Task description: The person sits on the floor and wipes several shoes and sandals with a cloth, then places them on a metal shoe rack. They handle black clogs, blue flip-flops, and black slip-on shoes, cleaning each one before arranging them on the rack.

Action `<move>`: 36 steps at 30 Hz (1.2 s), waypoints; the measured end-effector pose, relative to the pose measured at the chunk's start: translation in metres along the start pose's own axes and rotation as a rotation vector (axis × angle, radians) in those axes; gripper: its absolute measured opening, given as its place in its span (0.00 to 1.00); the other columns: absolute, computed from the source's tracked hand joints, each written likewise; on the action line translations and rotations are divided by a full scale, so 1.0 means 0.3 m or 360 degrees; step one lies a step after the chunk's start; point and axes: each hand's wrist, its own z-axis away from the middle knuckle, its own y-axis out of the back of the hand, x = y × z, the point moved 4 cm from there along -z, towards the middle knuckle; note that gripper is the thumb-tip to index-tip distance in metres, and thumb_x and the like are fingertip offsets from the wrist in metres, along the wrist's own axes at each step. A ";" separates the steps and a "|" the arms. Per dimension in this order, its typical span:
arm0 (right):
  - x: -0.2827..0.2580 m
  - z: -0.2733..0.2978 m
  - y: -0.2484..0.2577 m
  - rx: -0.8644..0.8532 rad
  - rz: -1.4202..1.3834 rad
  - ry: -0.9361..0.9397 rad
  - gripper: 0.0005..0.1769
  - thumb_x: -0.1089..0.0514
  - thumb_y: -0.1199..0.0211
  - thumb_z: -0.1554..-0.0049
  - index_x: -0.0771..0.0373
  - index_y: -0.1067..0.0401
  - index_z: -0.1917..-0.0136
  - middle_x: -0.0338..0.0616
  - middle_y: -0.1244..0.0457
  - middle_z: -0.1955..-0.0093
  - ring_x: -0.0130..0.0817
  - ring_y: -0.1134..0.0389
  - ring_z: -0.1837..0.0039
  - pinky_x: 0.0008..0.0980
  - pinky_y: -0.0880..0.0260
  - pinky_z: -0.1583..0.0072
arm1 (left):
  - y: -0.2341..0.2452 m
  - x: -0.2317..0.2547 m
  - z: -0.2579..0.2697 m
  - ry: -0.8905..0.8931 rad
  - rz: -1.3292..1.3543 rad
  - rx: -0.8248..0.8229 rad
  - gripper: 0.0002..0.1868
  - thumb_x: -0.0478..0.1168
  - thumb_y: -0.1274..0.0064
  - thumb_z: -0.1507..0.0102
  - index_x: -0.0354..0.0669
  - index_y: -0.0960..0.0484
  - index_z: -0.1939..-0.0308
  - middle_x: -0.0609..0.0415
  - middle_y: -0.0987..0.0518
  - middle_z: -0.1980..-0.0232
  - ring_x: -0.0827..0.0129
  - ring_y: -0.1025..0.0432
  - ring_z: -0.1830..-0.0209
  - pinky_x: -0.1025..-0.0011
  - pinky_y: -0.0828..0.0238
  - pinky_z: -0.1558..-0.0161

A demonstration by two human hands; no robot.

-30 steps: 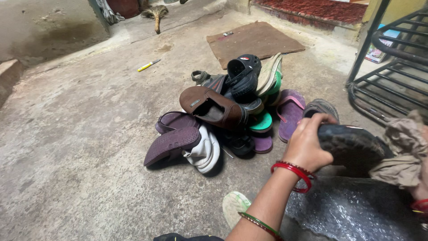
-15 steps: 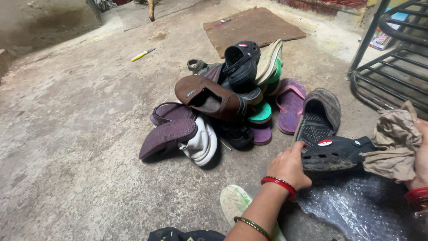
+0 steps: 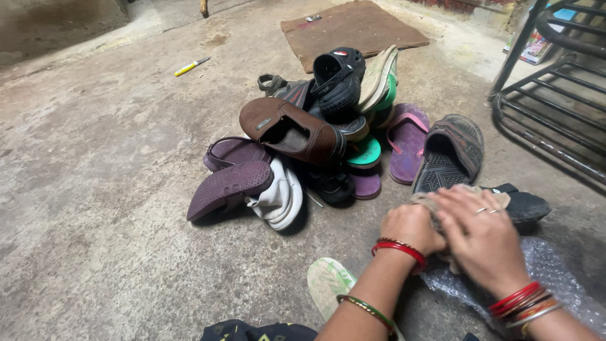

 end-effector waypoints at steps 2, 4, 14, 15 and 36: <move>0.089 -0.020 0.010 0.0004 0.0026 -0.0110 0.18 0.52 0.46 0.35 0.53 0.23 0.36 0.44 0.33 0.33 0.43 0.36 0.26 0.45 0.43 0.26 | 0.008 0.024 -0.011 0.0011 -0.0001 -0.0107 0.38 0.63 0.31 0.58 0.57 0.13 0.46 0.45 0.14 0.56 0.52 0.19 0.54 0.56 0.23 0.50; 0.179 -0.023 0.007 0.0029 -0.0003 -0.0351 0.18 0.53 0.47 0.35 0.52 0.23 0.35 0.43 0.33 0.31 0.41 0.36 0.26 0.41 0.39 0.27 | 0.041 0.045 0.001 0.0026 0.0019 -0.0140 0.41 0.65 0.31 0.59 0.57 0.14 0.44 0.47 0.13 0.56 0.54 0.19 0.54 0.57 0.23 0.49; 0.586 -0.005 0.024 -0.0006 0.0066 -0.0973 0.13 0.54 0.40 0.34 0.50 0.19 0.39 0.49 0.29 0.41 0.50 0.27 0.41 0.43 0.29 0.37 | 0.084 0.070 0.025 0.0033 0.0026 -0.0153 0.41 0.63 0.30 0.57 0.58 0.15 0.41 0.49 0.13 0.55 0.54 0.19 0.52 0.57 0.24 0.46; 0.618 0.010 0.037 -0.0059 -0.0049 -0.1175 0.12 0.53 0.41 0.33 0.51 0.20 0.39 0.53 0.28 0.46 0.52 0.26 0.45 0.45 0.27 0.40 | 0.083 0.070 0.032 0.0032 0.0023 -0.0141 0.41 0.62 0.29 0.57 0.58 0.15 0.41 0.49 0.14 0.53 0.54 0.20 0.51 0.57 0.24 0.46; 0.299 -0.068 0.058 -0.0254 0.0246 -0.0950 0.17 0.51 0.46 0.33 0.45 0.21 0.36 0.57 0.29 0.56 0.51 0.26 0.58 0.45 0.26 0.52 | 0.081 0.081 0.053 0.0007 -0.0040 -0.0147 0.39 0.58 0.31 0.55 0.58 0.18 0.39 0.47 0.15 0.51 0.53 0.20 0.51 0.55 0.24 0.47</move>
